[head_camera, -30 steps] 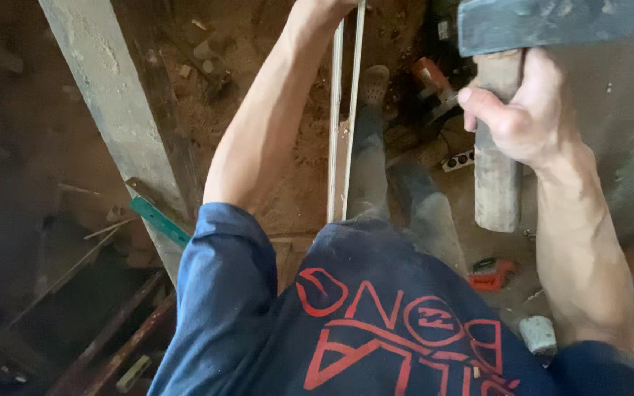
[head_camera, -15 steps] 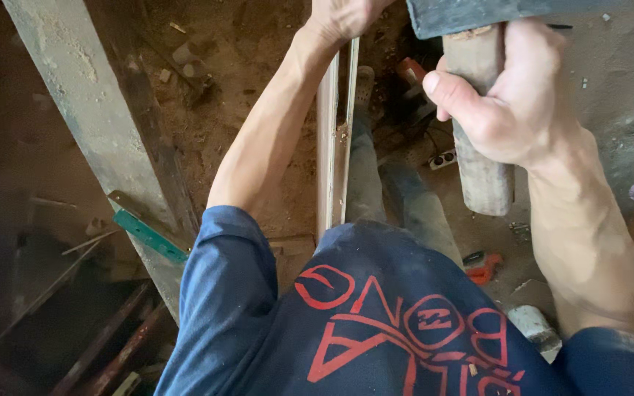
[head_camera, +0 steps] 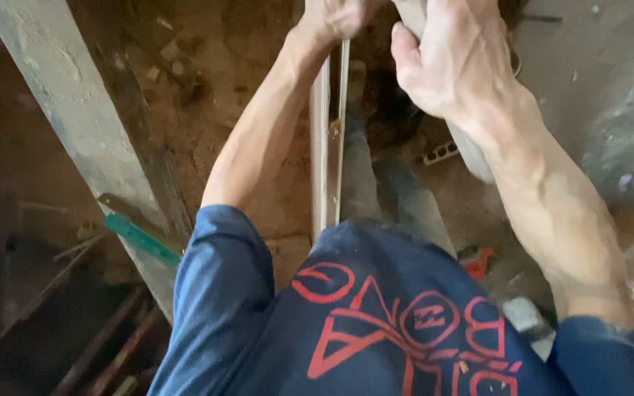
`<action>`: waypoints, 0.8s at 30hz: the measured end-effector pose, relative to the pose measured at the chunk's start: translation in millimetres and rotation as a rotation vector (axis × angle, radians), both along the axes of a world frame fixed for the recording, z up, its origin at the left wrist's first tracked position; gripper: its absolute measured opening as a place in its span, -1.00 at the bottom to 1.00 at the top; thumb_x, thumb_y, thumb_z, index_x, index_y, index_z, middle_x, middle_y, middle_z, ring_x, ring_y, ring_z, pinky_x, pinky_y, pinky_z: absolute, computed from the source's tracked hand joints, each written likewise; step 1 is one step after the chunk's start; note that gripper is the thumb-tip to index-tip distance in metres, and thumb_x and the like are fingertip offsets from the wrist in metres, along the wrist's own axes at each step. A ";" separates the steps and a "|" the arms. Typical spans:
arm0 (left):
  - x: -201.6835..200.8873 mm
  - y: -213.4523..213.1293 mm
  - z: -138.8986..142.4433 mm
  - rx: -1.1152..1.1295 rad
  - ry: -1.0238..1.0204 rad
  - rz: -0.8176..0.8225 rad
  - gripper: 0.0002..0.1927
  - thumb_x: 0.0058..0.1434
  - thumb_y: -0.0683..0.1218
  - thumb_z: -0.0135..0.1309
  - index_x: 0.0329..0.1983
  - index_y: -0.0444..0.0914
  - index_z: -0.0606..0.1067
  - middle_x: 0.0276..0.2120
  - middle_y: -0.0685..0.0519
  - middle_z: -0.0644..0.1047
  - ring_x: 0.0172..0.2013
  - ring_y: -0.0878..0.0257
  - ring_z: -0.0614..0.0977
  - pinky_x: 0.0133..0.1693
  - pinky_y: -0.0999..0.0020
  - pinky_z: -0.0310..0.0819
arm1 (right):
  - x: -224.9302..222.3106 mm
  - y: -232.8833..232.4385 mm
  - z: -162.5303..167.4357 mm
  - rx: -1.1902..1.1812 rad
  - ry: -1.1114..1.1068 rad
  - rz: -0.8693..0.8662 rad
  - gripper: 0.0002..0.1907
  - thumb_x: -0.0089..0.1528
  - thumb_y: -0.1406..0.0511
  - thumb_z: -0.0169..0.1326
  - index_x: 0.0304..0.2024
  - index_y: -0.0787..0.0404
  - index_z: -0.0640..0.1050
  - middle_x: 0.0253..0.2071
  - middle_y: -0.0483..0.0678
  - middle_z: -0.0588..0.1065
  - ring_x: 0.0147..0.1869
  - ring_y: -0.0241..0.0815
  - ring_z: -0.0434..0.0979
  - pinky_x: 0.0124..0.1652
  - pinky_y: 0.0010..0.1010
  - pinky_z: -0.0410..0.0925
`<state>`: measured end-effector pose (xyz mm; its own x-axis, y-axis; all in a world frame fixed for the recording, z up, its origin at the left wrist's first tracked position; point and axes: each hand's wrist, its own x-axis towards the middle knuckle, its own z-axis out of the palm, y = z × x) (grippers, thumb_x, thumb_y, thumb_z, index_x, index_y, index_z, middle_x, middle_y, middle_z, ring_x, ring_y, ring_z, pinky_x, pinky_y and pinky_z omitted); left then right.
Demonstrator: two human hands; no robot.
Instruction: The person uses a power drill to bore a hole in a long wooden plank, then switches to a chisel and mallet to carve a groove along the plank. They repeatedly strike the chisel to remove wood shavings and finish by smoothing the surface with a sanding block.
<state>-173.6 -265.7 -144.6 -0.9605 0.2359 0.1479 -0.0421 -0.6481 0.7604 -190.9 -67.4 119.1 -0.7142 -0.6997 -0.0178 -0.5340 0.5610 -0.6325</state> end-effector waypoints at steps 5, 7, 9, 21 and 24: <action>6.5 2.2 -0.8 0.010 -0.042 -0.004 -0.57 0.45 0.12 0.23 0.08 -0.33 0.53 -0.36 -0.04 0.43 -0.31 0.13 0.54 -0.09 0.15 0.39 | -1.6 2.8 19.4 -0.147 0.064 -0.043 -0.82 0.39 0.47 0.00 0.04 0.38 0.39 -0.26 0.06 0.48 -0.30 -0.09 0.53 -0.28 -0.32 0.44; 6.6 3.6 2.0 0.043 -0.081 0.014 -0.56 0.45 0.12 0.23 0.09 -0.33 0.53 -0.36 -0.05 0.43 -0.31 0.13 0.54 -0.09 0.15 0.39 | -2.4 -13.4 14.4 0.085 0.010 -0.056 -0.97 0.35 0.47 0.03 -0.15 0.33 0.46 -0.39 0.04 0.48 -0.40 -0.10 0.51 -0.39 -0.32 0.37; 2.7 3.6 9.9 0.017 -0.005 0.034 -0.56 0.46 0.13 0.23 0.10 -0.33 0.53 -0.36 -0.05 0.42 -0.30 0.12 0.54 -0.08 0.14 0.38 | -4.2 -15.4 14.9 0.190 -0.090 -0.079 -0.88 0.29 0.46 0.06 -0.12 0.37 0.47 -0.48 0.04 0.46 -0.52 -0.10 0.47 -0.54 -0.34 0.34; 5.7 -0.8 63.6 -1.232 0.173 0.454 -0.82 0.36 0.07 0.16 -0.13 -0.09 0.59 -0.34 0.11 0.69 -0.39 0.32 0.72 -0.35 0.39 0.69 | -4.2 -20.3 2.8 0.185 -0.207 -0.121 -0.85 0.34 0.39 0.05 -0.17 0.45 0.45 -0.54 0.05 0.48 -0.58 -0.10 0.48 -0.58 -0.34 0.38; 5.1 7.1 72.7 -1.073 0.311 0.630 -0.69 0.31 0.06 0.14 -0.03 -0.23 0.53 -0.26 0.02 0.66 -0.30 0.24 0.72 -0.24 0.33 0.69 | -3.1 -4.6 -12.6 -0.017 -0.217 -0.120 -0.74 0.24 0.42 0.04 -0.08 0.52 0.41 -0.52 0.04 0.47 -0.57 -0.13 0.49 -0.58 -0.41 0.41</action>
